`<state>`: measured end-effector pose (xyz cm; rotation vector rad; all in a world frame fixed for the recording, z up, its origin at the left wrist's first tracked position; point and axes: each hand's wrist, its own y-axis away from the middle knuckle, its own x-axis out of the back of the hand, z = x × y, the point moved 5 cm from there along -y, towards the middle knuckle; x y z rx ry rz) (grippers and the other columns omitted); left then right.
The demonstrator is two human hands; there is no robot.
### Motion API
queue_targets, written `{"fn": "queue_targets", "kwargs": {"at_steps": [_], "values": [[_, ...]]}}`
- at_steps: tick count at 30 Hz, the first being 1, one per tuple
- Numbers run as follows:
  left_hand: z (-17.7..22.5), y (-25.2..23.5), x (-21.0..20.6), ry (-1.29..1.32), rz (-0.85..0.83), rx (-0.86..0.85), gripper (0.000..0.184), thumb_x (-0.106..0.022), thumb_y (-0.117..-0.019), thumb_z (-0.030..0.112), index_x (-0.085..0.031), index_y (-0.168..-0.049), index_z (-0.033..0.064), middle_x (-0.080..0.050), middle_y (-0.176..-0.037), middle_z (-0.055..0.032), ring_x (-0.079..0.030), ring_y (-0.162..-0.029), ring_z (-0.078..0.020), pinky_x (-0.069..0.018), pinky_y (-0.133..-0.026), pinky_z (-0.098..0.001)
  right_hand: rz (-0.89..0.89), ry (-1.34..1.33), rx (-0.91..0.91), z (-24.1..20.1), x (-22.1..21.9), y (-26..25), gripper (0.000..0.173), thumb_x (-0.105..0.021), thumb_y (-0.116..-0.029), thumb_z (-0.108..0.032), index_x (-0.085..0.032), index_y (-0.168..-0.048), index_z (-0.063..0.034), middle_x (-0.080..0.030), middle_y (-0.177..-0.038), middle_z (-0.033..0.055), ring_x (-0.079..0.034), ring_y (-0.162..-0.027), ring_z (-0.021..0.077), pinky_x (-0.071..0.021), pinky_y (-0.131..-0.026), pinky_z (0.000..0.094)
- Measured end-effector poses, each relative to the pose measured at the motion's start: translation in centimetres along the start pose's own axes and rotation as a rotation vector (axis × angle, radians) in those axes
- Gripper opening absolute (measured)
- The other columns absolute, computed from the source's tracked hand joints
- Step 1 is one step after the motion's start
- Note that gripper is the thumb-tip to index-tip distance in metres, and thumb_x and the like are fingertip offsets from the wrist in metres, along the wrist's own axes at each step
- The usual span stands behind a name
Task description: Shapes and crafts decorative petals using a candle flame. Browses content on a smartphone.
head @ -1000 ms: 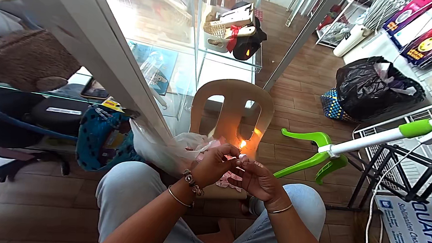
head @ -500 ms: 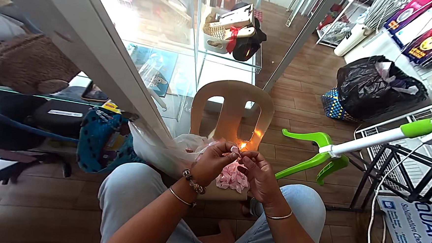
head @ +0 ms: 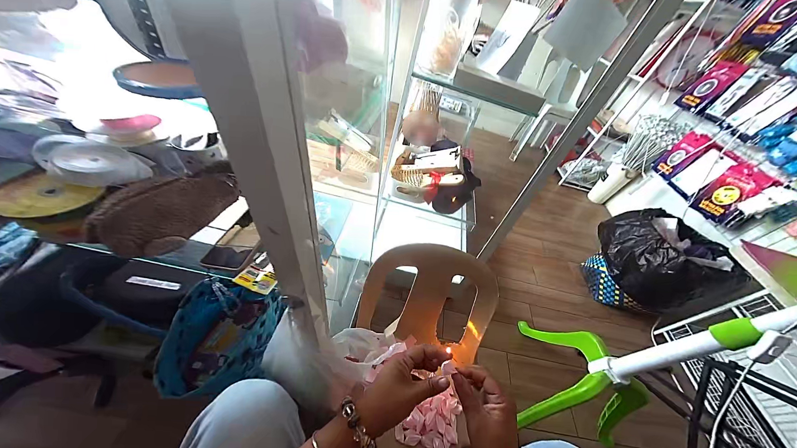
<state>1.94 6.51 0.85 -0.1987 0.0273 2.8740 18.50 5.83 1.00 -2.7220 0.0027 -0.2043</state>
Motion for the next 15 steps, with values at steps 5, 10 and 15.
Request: {"fn": "queue_targets", "kwargs": {"at_steps": [5,10,15], "values": [[-0.3,0.6,0.4,0.036,0.070,0.053,0.020,-0.072,-0.0923,0.006,-0.067,-0.112,0.0031,-0.071,-0.095,0.0018,-0.068,-0.086,-0.0047,-0.0569,-0.082,-0.0232,-0.009,0.361,0.302,-0.2,-0.5,0.5,0.017,-0.065,-0.0955,-0.024,-0.075,-0.095,-0.0105,-0.074,-0.095,0.0002,-0.067,-0.099,0.0107,-0.0531,-0.093,0.0308],[-0.5,0.9,0.7,0.039,0.131,0.107,0.015,-0.071,-0.0922,0.004,-0.069,-0.107,0.0040,-0.071,-0.088,0.0022,-0.067,-0.079,-0.0038,-0.0565,-0.078,-0.0218,0.015,0.512,0.399,-0.4,-1.1,1.1,0.016,-0.064,-0.0968,-0.025,-0.077,-0.096,-0.0151,-0.074,-0.095,-0.0025,-0.067,-0.099,0.0126,-0.0518,-0.092,0.0358],[-0.5,0.9,0.7,0.049,0.147,0.116,0.013,-0.072,-0.0914,0.002,-0.069,-0.104,0.0040,-0.071,-0.087,0.0022,-0.067,-0.078,-0.0039,-0.0566,-0.077,-0.0218,0.015,0.538,0.420,-0.5,-1.2,1.1,0.017,-0.064,-0.0973,-0.025,-0.078,-0.096,-0.0150,-0.074,-0.094,-0.0026,-0.067,-0.100,0.0132,-0.0508,-0.092,0.0364]]}}
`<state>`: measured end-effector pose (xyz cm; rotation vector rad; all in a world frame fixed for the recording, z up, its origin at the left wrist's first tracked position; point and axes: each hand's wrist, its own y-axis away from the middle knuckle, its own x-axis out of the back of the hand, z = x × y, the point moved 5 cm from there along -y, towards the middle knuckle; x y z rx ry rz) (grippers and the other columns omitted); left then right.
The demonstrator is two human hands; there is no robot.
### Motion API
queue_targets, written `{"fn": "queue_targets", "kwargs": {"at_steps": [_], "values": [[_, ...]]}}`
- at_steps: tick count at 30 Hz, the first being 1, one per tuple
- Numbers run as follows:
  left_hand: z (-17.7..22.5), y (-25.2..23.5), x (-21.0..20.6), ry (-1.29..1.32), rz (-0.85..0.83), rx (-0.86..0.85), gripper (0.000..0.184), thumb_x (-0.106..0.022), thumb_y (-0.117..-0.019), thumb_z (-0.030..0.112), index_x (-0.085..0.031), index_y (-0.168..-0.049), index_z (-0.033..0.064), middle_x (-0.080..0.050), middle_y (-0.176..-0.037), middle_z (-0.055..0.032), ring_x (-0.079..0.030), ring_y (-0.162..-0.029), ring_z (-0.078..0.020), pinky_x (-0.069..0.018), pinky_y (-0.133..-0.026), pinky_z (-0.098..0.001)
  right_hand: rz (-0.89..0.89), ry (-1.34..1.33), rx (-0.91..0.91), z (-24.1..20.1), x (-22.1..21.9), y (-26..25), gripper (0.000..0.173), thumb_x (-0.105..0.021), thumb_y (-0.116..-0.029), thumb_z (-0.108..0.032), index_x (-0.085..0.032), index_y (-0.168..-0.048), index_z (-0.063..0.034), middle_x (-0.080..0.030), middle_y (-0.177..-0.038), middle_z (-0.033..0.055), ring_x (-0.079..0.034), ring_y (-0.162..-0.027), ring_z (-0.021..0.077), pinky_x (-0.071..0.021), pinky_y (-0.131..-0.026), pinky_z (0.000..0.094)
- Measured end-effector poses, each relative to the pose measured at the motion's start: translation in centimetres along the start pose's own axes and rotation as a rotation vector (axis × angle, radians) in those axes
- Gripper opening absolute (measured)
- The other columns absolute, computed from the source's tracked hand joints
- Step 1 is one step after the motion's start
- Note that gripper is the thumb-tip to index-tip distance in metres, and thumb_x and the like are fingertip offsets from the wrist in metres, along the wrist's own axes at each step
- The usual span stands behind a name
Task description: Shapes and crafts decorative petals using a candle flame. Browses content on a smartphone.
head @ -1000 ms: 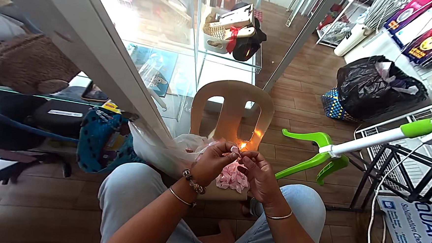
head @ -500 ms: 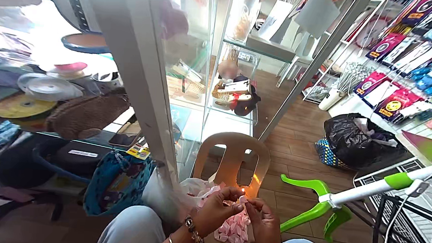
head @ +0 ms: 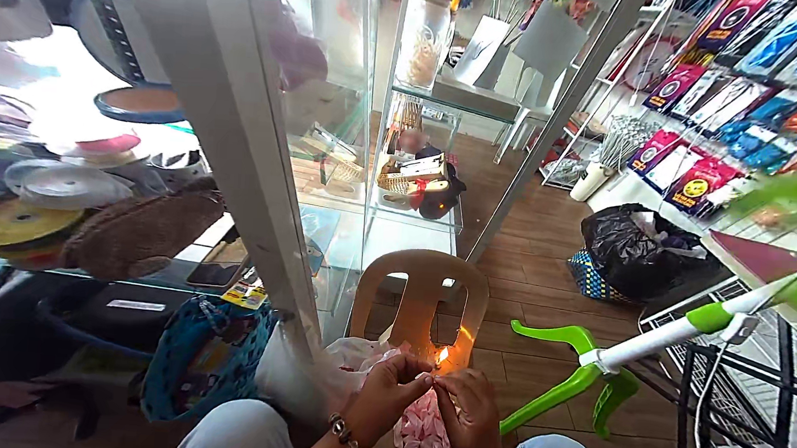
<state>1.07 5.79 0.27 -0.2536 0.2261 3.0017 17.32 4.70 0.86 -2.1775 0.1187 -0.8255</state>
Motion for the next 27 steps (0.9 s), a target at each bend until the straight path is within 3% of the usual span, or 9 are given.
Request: {"fn": "queue_targets", "kwargs": {"at_steps": [5,9,11,14,19,24,27], "values": [[-0.1,-0.1,-0.1,-0.010,-0.011,0.022,0.015,-0.072,-0.0912,0.003,-0.069,-0.106,0.0032,-0.072,-0.089,0.0010,-0.068,-0.080,-0.0053,-0.0575,-0.079,-0.0227,-0.003,0.002,0.006,0.1,0.2,0.0,0.017,-0.064,-0.0976,-0.024,-0.078,-0.096,-0.0159,-0.075,-0.094,-0.0032,-0.066,-0.099,0.0127,-0.0501,-0.093,0.0354],[0.8,0.0,-0.6,-0.255,-0.111,-0.082,0.042,-0.074,-0.0909,0.012,-0.061,-0.130,0.0039,-0.072,-0.108,-0.0010,-0.069,-0.094,-0.0066,-0.0580,-0.081,-0.0249,-0.056,0.003,-0.031,0.3,0.4,-0.1,0.019,-0.062,-0.0950,-0.025,-0.076,-0.093,-0.0134,-0.074,-0.094,-0.0005,-0.067,-0.097,0.0150,-0.0517,-0.089,0.0389],[0.9,0.1,-0.8,-0.457,-0.147,-0.242,0.033,-0.073,-0.0923,0.018,-0.068,-0.123,0.0057,-0.070,-0.115,-0.0029,-0.064,-0.105,-0.0084,-0.0530,-0.086,-0.0273,-0.100,-0.003,-0.055,0.5,0.3,-0.1,0.020,-0.061,-0.0938,-0.026,-0.075,-0.091,-0.0121,-0.074,-0.093,0.0004,-0.068,-0.095,0.0165,-0.0522,-0.086,0.0413],[0.8,0.1,-0.7,-0.638,-0.173,-0.397,0.020,-0.070,-0.0958,0.026,-0.074,-0.109,0.0119,-0.071,-0.111,-0.0017,-0.064,-0.108,-0.0092,-0.0512,-0.093,-0.0321,-0.162,-0.036,-0.089,0.6,0.5,-0.1,0.021,-0.059,-0.0932,-0.025,-0.075,-0.091,-0.0109,-0.074,-0.093,0.0005,-0.068,-0.093,0.0166,-0.0524,-0.083,0.0421],[1.3,0.6,-1.5,-0.926,-0.163,-0.471,0.026,-0.069,-0.0965,0.030,-0.074,-0.115,0.0130,-0.073,-0.116,-0.0037,-0.067,-0.112,-0.0218,-0.0506,-0.098,-0.0525,-0.212,-0.074,-0.130,0.9,1.5,-0.3,0.021,-0.061,-0.0939,-0.024,-0.076,-0.092,-0.0088,-0.074,-0.092,0.0025,-0.070,-0.091,0.0203,-0.0544,-0.080,0.0449],[1.9,0.7,-3.3,-1.084,-0.152,-0.504,0.021,-0.067,-0.0972,0.028,-0.075,-0.108,0.0122,-0.075,-0.110,-0.0039,-0.069,-0.110,-0.0246,-0.0514,-0.097,-0.0526,-0.272,-0.085,-0.166,1.4,2.9,-0.1,0.020,-0.062,-0.0946,-0.022,-0.076,-0.094,-0.0074,-0.074,-0.092,0.0049,-0.070,-0.091,0.0250,-0.0545,-0.079,0.0486],[2.5,0.2,-4.5,-1.166,-0.206,-0.456,0.021,-0.065,-0.0977,0.025,-0.074,-0.107,0.0077,-0.074,-0.107,-0.0100,-0.069,-0.106,-0.0300,-0.0510,-0.096,-0.0563,-0.339,-0.119,-0.234,1.7,3.6,-0.2,0.022,-0.062,-0.0970,-0.020,-0.075,-0.097,-0.0028,-0.074,-0.096,0.0106,-0.070,-0.096,0.0305,-0.0545,-0.084,0.0529]]}}
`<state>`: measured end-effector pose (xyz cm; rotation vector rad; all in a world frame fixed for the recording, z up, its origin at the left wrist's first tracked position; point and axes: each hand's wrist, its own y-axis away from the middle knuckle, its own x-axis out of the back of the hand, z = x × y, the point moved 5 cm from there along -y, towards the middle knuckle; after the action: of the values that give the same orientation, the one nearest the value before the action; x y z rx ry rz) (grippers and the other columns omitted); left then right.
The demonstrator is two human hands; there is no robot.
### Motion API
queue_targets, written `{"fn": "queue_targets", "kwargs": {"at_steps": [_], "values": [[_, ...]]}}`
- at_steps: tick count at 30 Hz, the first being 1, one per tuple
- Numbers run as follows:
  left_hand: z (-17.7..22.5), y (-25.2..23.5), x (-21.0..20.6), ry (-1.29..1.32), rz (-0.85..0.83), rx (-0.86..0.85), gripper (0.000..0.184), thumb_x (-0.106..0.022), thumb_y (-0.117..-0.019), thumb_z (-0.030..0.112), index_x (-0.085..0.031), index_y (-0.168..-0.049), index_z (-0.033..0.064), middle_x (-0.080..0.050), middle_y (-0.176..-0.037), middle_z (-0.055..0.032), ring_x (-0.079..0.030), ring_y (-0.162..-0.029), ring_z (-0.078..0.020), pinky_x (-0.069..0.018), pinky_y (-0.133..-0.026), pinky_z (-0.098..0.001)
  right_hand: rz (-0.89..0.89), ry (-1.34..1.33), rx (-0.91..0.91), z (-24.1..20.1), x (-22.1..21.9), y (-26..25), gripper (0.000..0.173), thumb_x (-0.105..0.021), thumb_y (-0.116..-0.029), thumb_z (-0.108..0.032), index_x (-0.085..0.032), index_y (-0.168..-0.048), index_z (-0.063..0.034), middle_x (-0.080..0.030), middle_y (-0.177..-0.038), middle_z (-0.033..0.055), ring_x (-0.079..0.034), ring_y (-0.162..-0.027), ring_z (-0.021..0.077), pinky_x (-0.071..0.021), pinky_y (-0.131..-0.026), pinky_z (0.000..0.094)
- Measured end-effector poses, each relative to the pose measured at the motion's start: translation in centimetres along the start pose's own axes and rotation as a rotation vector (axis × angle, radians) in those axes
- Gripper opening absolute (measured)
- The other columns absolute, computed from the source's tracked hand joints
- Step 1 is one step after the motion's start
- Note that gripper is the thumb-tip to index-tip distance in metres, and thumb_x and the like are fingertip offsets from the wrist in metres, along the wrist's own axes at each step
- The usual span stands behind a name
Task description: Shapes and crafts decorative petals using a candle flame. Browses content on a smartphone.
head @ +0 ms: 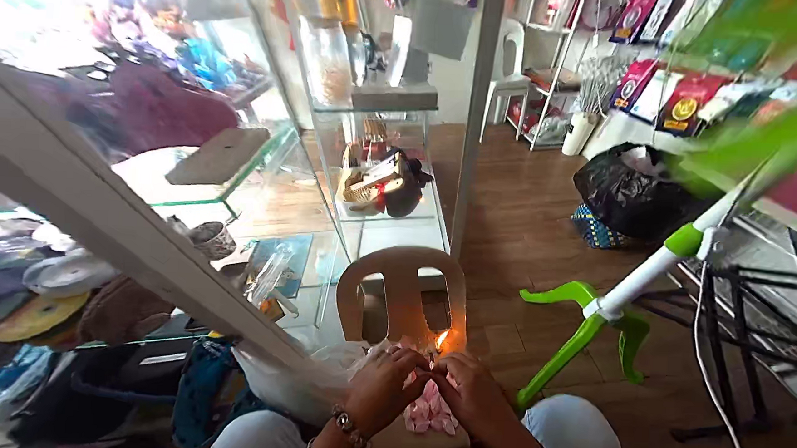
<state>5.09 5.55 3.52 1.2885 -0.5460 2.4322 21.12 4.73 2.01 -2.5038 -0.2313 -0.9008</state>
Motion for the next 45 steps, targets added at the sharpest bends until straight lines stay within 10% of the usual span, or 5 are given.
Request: {"fn": "queue_targets", "kwargs": {"at_steps": [6,12,17,45], "values": [[0.2,-2.0,-2.1,0.178,-0.160,0.214,0.027,-0.058,-0.1009,0.019,-0.069,-0.114,-0.0016,-0.071,-0.110,-0.0164,-0.068,-0.103,-0.0277,-0.0536,-0.093,-0.0476,-0.115,-0.052,-0.287,1.0,2.6,-0.5,0.028,-0.062,-0.1006,-0.022,-0.073,-0.113,0.0015,-0.072,-0.114,0.0185,-0.066,-0.112,0.0350,-0.0483,-0.100,0.0539],[-5.2,-4.1,-9.3,0.488,-0.097,0.650,0.024,-0.058,-0.1043,0.015,-0.063,-0.116,-0.0056,-0.069,-0.101,-0.0170,-0.068,-0.088,-0.0221,-0.0571,-0.079,-0.0398,0.359,-0.171,-0.354,3.6,7.7,-0.1,0.029,-0.065,-0.1007,-0.020,-0.067,-0.120,0.0023,-0.068,-0.113,0.0176,-0.067,-0.104,0.0289,-0.0552,-0.092,0.0471],[-7.8,-5.2,-13.5,0.509,-0.078,0.882,0.024,-0.055,-0.1070,0.018,-0.064,-0.116,-0.0029,-0.069,-0.103,-0.0147,-0.069,-0.087,-0.0187,-0.0569,-0.076,-0.0357,0.416,-0.266,-0.365,4.0,8.1,0.2,0.028,-0.060,-0.1029,-0.019,-0.065,-0.122,0.0021,-0.067,-0.115,0.0161,-0.066,-0.106,0.0257,-0.0551,-0.091,0.0429],[-7.5,-6.9,-14.7,0.265,-0.129,0.910,0.023,-0.054,-0.1061,0.019,-0.065,-0.112,-0.0012,-0.062,-0.088,-0.0098,-0.054,-0.073,-0.0137,-0.0484,-0.072,-0.0341,0.418,-0.323,-0.390,4.2,8.3,0.6,0.026,-0.062,-0.1015,-0.021,-0.067,-0.120,-0.0032,-0.067,-0.112,0.0100,-0.063,-0.105,0.0236,-0.0520,-0.089,0.0453]]}}
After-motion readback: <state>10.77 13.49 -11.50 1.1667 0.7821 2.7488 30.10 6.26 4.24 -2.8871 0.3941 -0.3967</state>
